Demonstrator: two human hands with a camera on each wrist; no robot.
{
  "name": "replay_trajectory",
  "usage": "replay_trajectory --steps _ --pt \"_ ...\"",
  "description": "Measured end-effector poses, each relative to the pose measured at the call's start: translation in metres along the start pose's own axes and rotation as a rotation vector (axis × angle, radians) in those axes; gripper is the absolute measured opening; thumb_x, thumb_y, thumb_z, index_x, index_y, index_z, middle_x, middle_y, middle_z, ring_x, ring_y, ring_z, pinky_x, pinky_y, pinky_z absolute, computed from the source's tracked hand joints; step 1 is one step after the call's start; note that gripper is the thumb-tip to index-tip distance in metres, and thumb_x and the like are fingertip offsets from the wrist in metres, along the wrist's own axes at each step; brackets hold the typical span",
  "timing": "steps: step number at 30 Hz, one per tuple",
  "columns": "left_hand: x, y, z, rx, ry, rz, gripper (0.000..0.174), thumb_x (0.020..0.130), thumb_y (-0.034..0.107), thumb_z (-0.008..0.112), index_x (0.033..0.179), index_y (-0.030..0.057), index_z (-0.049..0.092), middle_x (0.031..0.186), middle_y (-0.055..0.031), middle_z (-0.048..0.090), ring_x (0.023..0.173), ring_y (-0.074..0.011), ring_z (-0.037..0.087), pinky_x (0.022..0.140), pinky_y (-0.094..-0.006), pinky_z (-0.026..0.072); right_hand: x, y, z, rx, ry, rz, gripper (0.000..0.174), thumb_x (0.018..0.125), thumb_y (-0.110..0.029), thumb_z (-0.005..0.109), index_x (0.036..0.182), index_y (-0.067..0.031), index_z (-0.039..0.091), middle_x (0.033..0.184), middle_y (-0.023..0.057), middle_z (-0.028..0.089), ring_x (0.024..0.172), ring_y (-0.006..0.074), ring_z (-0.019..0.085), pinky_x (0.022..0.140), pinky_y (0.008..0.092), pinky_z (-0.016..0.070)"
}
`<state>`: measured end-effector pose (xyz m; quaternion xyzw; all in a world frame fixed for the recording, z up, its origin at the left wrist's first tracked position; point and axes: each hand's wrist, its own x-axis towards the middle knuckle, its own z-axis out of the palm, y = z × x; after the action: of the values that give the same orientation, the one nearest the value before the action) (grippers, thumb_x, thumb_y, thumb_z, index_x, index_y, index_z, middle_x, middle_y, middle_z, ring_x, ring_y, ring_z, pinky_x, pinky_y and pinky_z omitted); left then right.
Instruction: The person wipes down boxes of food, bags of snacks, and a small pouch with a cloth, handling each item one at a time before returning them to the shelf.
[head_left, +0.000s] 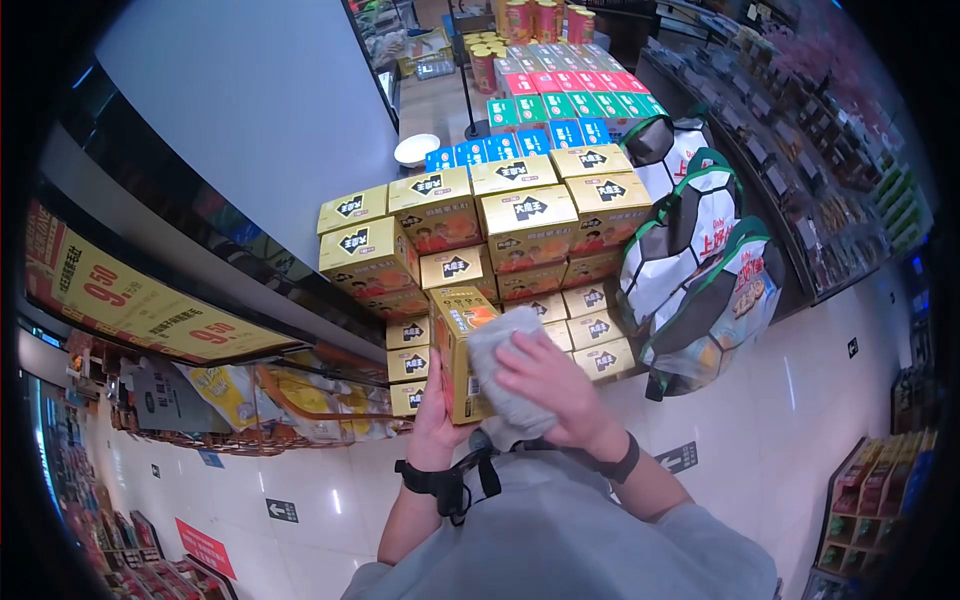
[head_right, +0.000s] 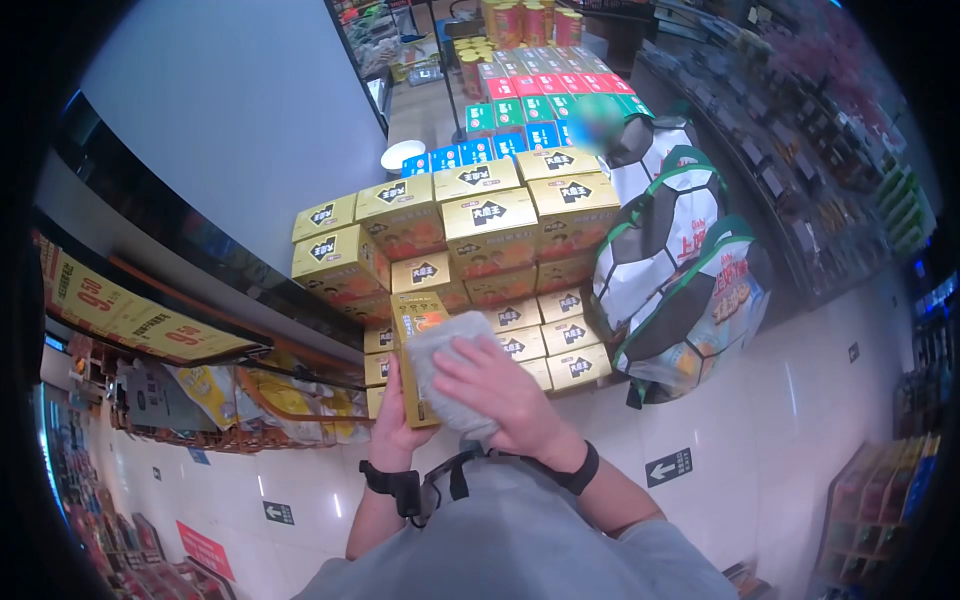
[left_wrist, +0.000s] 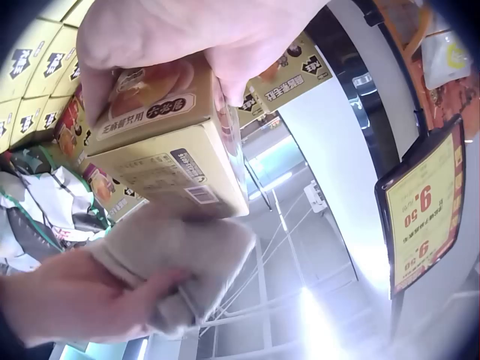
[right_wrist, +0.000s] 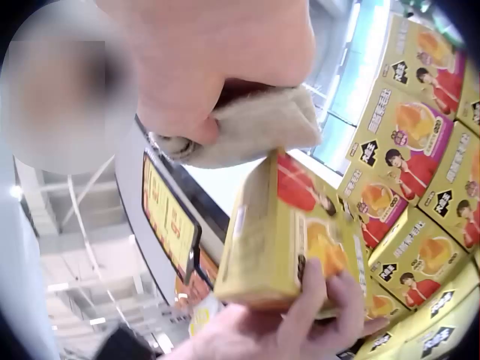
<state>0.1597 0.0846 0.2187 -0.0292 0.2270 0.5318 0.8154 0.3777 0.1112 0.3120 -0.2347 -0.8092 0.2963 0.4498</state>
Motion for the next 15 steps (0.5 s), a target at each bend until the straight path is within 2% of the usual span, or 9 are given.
replay_trajectory --steps 1,2,5,7,9,10,11,13,15 --pt "0.003 -0.002 -0.003 -0.010 0.019 -0.003 0.071 0.099 0.067 0.043 0.145 0.0128 0.050 0.140 -0.0102 0.059 0.125 -0.0300 0.059 0.107 -0.0496 0.0481 0.000 -0.002 0.008 -0.148 -0.133 -0.118 0.054 0.079 0.000 0.062 0.133 -0.0021 0.062 0.142 0.0148 0.058 0.139 0.0334 0.049 0.119 0.0475 0.0340" --pt "0.003 0.002 -0.013 -0.160 -0.119 -0.123 0.072 0.098 0.067 0.044 0.142 0.0109 0.052 0.139 -0.0130 0.059 0.125 -0.0302 0.059 0.106 -0.0498 0.0487 -0.004 -0.002 0.018 -0.149 -0.130 -0.117 0.054 0.079 0.000 0.062 0.133 -0.0021 0.062 0.142 0.0148 0.058 0.139 0.0334 0.049 0.119 0.0475 0.0340" --pt "0.001 0.004 -0.010 -0.094 -0.107 -0.102 0.072 0.098 0.067 0.044 0.141 0.0103 0.053 0.138 -0.0137 0.059 0.125 -0.0303 0.060 0.106 -0.0499 0.0493 -0.014 0.006 0.039 -0.080 -0.301 -0.224 0.057 0.075 -0.003 0.064 0.132 -0.0028 0.062 0.140 0.0131 0.059 0.135 0.0311 0.052 0.117 0.0476 0.0377" --pt "0.001 0.003 -0.003 -0.029 -0.097 -0.088 0.072 0.098 0.067 0.044 0.141 0.0097 0.053 0.138 -0.0145 0.060 0.124 -0.0304 0.060 0.105 -0.0500 0.0498 -0.013 0.009 0.036 -0.034 -0.381 -0.234 0.053 0.082 -0.015 0.059 0.134 -0.0045 0.061 0.144 0.0105 0.058 0.137 0.0302 0.051 0.116 0.0508 0.0350" --pt "-0.004 0.001 0.005 0.029 -0.083 -0.071 0.072 0.098 0.067 0.045 0.140 0.0091 0.054 0.137 -0.0152 0.060 0.124 -0.0304 0.060 0.105 -0.0501 0.0504 -0.004 0.008 0.022 -0.133 -0.312 -0.203 0.053 0.082 -0.016 0.060 0.134 -0.0040 0.061 0.144 0.0105 0.058 0.138 0.0300 0.051 0.116 0.0497 0.0357" --pt "-0.010 -0.006 0.029 0.053 0.079 -0.016 0.070 0.099 0.066 0.045 0.139 0.0094 0.055 0.135 -0.0150 0.061 0.123 -0.0301 0.061 0.104 -0.0507 0.0508 0.002 0.006 0.017 -0.232 -0.242 -0.181 0.053 0.082 -0.017 0.060 0.133 -0.0035 0.062 0.143 0.0104 0.058 0.138 0.0298 0.050 0.115 0.0487 0.0364" --pt "-0.009 -0.006 0.024 0.052 0.077 -0.011 0.070 0.099 0.066 0.045 0.139 0.0094 0.055 0.135 -0.0150 0.061 0.123 -0.0301 0.061 0.104 -0.0507 0.0508 0.004 0.007 0.018 -0.231 -0.244 -0.185 0.053 0.082 -0.017 0.060 0.133 -0.0035 0.062 0.143 0.0104 0.058 0.138 0.0298 0.050 0.115 0.0487 0.0364" --pt "-0.004 -0.008 -0.004 -0.252 -0.140 -0.121 0.067 0.100 0.064 0.045 0.138 0.0105 0.055 0.134 -0.0135 0.062 0.123 -0.0292 0.061 0.104 -0.0514 0.0504 0.003 0.009 0.021 -0.253 -0.244 -0.186 0.052 0.083 -0.016 0.058 0.133 -0.0030 0.061 0.144 0.0104 0.058 0.139 0.0292 0.049 0.116 0.0466 0.0365" --pt "0.003 -0.006 -0.028 -0.315 -0.220 -0.104 0.063 0.101 0.062 0.046 0.140 0.0126 0.054 0.137 -0.0111 0.060 0.125 -0.0278 0.060 0.106 -0.0516 0.0490 -0.005 0.016 0.035 -0.152 -0.317 -0.275 0.053 0.082 -0.015 0.056 0.133 -0.0025 0.061 0.144 0.0114 0.057 0.139 0.0303 0.049 0.116 0.0460 0.0359"
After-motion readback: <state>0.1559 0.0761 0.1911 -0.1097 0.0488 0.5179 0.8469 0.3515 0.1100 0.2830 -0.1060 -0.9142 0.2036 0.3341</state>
